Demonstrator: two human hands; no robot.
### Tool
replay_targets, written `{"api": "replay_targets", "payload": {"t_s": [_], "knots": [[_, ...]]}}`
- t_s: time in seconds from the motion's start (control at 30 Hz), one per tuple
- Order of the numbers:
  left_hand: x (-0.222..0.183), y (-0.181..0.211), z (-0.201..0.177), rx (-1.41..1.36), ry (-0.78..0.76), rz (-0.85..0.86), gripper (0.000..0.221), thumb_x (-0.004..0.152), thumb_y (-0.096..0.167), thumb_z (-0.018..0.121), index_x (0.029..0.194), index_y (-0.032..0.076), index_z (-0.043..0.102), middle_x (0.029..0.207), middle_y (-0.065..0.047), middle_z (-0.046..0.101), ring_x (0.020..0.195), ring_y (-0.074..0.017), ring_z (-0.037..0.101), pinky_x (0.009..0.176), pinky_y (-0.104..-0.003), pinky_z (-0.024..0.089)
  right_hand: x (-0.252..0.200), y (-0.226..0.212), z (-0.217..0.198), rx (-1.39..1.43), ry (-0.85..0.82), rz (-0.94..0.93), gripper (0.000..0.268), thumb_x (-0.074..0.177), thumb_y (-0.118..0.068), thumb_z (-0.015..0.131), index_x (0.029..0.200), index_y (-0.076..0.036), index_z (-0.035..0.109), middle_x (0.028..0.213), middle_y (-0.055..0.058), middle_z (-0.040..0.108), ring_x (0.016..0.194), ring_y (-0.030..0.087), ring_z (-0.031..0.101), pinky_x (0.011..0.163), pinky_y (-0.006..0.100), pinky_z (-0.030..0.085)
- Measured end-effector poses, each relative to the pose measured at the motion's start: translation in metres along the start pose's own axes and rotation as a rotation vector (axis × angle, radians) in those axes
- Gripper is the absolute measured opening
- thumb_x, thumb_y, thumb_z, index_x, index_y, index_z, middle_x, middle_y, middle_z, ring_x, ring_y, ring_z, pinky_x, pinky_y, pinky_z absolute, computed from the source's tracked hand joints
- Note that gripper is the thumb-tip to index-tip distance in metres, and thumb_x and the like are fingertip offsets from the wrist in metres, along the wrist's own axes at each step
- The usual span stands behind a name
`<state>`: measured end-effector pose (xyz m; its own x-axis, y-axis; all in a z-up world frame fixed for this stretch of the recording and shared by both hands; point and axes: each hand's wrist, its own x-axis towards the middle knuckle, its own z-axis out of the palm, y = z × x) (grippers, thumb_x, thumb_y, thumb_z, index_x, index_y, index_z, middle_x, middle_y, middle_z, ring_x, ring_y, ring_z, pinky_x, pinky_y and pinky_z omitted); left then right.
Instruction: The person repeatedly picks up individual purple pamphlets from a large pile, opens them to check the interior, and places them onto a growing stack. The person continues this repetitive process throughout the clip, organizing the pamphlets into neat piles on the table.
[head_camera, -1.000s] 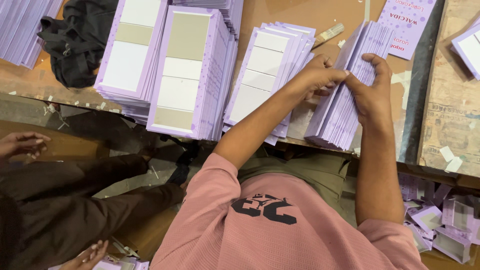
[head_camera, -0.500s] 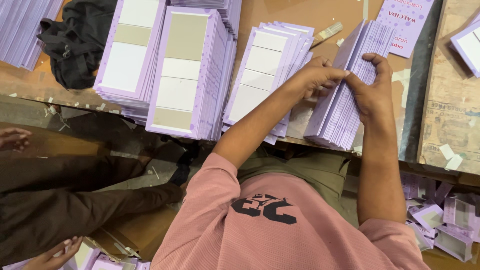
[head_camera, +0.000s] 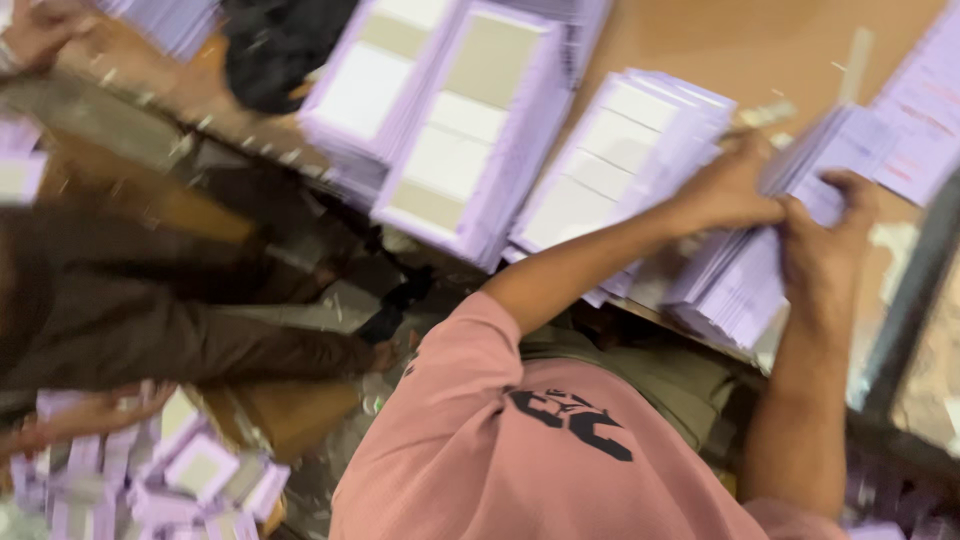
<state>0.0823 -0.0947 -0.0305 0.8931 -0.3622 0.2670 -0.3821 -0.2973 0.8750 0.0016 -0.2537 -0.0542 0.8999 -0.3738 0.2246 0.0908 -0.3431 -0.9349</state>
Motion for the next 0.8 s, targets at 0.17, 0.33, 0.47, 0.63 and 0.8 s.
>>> {"api": "replay_targets", "payload": {"t_s": [0.17,0.33,0.47,0.63,0.8], "knots": [[-0.018,0.022,-0.018,0.100,-0.261,-0.256,0.084,0.066,0.021,0.073,0.136,0.002,0.030,0.095,-0.025,0.076,0.089,-0.0385,0.077,0.072,-0.048,0.060,0.005,-0.010,0.005,0.069,-0.068,-0.014,0.048,0.089,0.007,0.071,0.132,-0.004,0.052,0.132,0.014,0.052,0.111,0.018,0.057,0.092,0.027,0.056],[-0.058,0.033,-0.036,0.093,-0.325,-0.223,0.081,0.067,0.017,0.079,0.130,0.003,0.030,0.096,-0.026,0.072,0.090,-0.0413,0.072,0.072,-0.049,0.058,-0.002,-0.019,0.004,0.129,-0.048,0.032,0.049,0.091,0.009,0.073,0.130,-0.007,0.049,0.132,0.012,0.048,0.109,0.019,0.063,0.082,0.028,0.059],[-0.108,0.041,-0.047,0.086,-0.368,-0.263,0.071,0.071,0.010,0.071,0.131,0.003,0.033,0.095,-0.027,0.071,0.088,-0.0429,0.072,0.073,-0.051,0.056,0.003,-0.010,0.005,0.170,-0.092,0.040,0.047,0.098,0.015,0.070,0.135,-0.004,0.047,0.124,0.019,0.059,0.103,0.020,0.067,0.086,0.030,0.061],[-0.151,0.053,-0.058,0.127,-0.314,-0.246,0.047,0.078,0.004,0.063,0.120,0.000,0.044,0.093,-0.025,0.071,0.086,-0.0436,0.070,0.071,-0.053,0.055,0.001,0.002,0.013,0.322,-0.118,0.074,0.047,0.098,0.015,0.063,0.137,-0.003,0.044,0.127,0.020,0.062,0.099,0.020,0.070,0.080,0.030,0.062],[-0.157,0.054,-0.061,0.129,-0.073,-0.078,0.031,0.084,0.011,0.063,0.110,-0.001,0.053,0.087,-0.025,0.069,0.083,-0.0455,0.068,0.070,-0.055,0.053,-0.003,-0.003,0.010,0.165,-0.067,0.034,0.053,0.092,0.012,0.065,0.140,-0.002,0.047,0.139,0.020,0.048,0.105,0.018,0.062,0.081,0.030,0.059]]}}
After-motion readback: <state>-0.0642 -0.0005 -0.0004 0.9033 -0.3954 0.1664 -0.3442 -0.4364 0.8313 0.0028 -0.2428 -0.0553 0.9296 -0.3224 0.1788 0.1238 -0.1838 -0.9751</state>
